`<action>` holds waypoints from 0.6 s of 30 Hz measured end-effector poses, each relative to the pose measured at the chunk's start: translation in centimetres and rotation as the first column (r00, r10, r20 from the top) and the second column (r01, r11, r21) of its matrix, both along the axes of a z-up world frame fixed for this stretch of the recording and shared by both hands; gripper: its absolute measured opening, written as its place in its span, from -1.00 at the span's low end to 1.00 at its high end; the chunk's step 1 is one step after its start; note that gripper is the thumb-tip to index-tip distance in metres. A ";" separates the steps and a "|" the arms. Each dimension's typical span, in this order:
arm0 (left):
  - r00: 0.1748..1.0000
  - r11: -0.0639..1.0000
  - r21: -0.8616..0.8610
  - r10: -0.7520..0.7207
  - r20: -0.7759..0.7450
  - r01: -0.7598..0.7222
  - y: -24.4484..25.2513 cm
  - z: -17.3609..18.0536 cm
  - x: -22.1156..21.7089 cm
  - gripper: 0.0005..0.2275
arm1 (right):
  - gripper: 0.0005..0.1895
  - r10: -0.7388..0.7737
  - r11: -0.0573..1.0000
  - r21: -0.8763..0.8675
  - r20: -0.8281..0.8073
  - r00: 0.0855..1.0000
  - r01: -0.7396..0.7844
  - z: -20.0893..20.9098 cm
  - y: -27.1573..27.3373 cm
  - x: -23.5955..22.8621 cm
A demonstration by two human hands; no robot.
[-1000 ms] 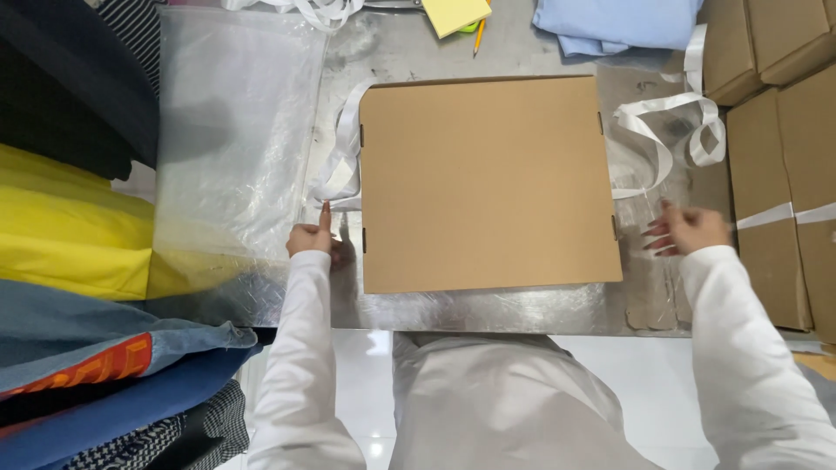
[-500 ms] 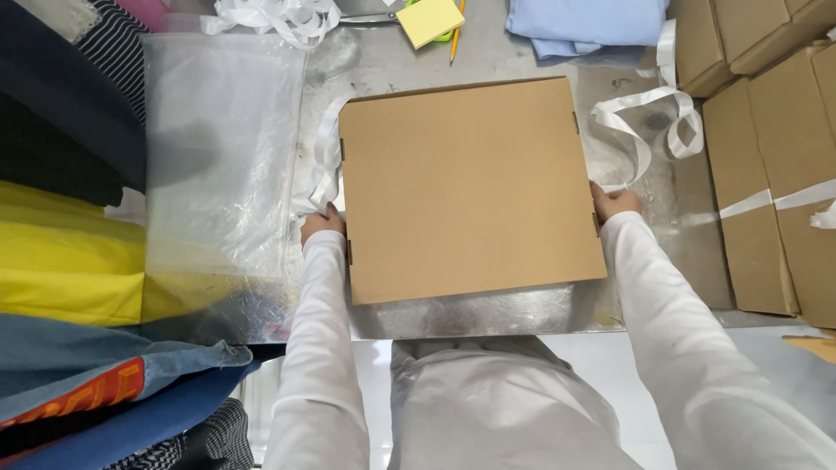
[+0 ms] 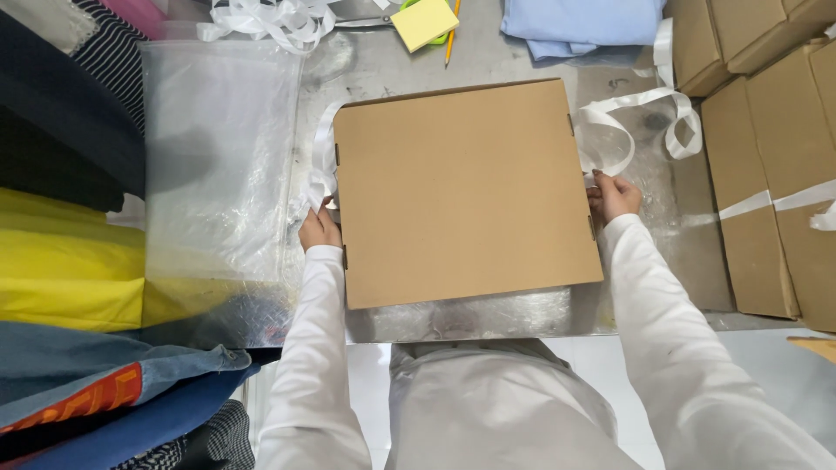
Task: The person folds a black garment and places it into a clear plastic bag. They then place the bagged garment into a cardboard box, close the box, and tie it with a white ribbon.
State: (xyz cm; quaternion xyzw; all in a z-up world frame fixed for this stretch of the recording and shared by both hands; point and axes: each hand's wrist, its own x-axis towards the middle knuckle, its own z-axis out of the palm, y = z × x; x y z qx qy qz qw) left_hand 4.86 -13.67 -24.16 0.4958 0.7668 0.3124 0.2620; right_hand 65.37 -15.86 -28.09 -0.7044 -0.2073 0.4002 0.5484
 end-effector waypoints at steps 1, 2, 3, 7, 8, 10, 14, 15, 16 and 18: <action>1.000 1.000 0.001 0.007 -0.002 -0.007 0.0 0.4 -0.1 -0.59 | -0.70 0.007 1.000 0.001 -0.002 1.000 -0.007 -0.5 0.3 0.3; 0.998 0.999 0.036 0.006 -0.057 -0.004 -0.1 0.8 -0.1 -0.63 | -0.72 0.071 0.997 -0.005 0.109 0.992 -0.071 -0.9 0.6 0.7; 0.994 0.997 0.071 0.007 -0.112 0.001 -0.1 1.1 -0.1 -0.66 | -0.73 0.135 0.991 -0.017 0.218 0.967 -0.134 -1.3 0.9 1.1; 0.979 0.973 0.207 -0.062 -0.195 0.103 -0.1 4.4 0.7 -0.70 | -0.72 0.089 0.993 0.042 0.348 0.933 -0.111 2.5 0.3 -0.7; 0.969 0.941 0.298 -0.096 -0.227 0.163 -0.2 5.3 0.9 -0.72 | -0.65 0.161 0.986 -0.042 0.515 0.842 -0.163 2.7 0.7 0.0; 0.957 0.897 0.385 -0.121 -0.262 0.219 0.2 6.5 1.2 -0.73 | -0.55 0.239 0.970 -0.132 0.657 0.715 -0.202 3.8 1.0 0.1; 0.924 0.827 0.413 -0.330 -0.193 0.381 1.4 8.5 1.6 -0.71 | -0.69 0.159 0.983 0.028 0.333 0.929 -0.179 7.1 2.0 -1.9; 0.906 0.835 0.351 -0.398 -0.143 0.423 1.4 9.2 1.7 -0.72 | -0.79 0.121 0.984 0.124 0.029 0.992 -0.124 7.7 2.5 -2.3; 0.907 0.835 0.354 -0.397 -0.142 0.421 2.1 8.8 1.3 -0.72 | -0.79 0.122 0.984 0.126 0.031 0.992 -0.125 7.5 3.0 -1.8; 0.881 0.851 0.242 -0.473 -0.028 0.465 3.4 8.2 0.6 -0.65 | -0.82 0.168 0.973 0.174 -0.089 0.982 -0.150 7.2 4.2 -0.8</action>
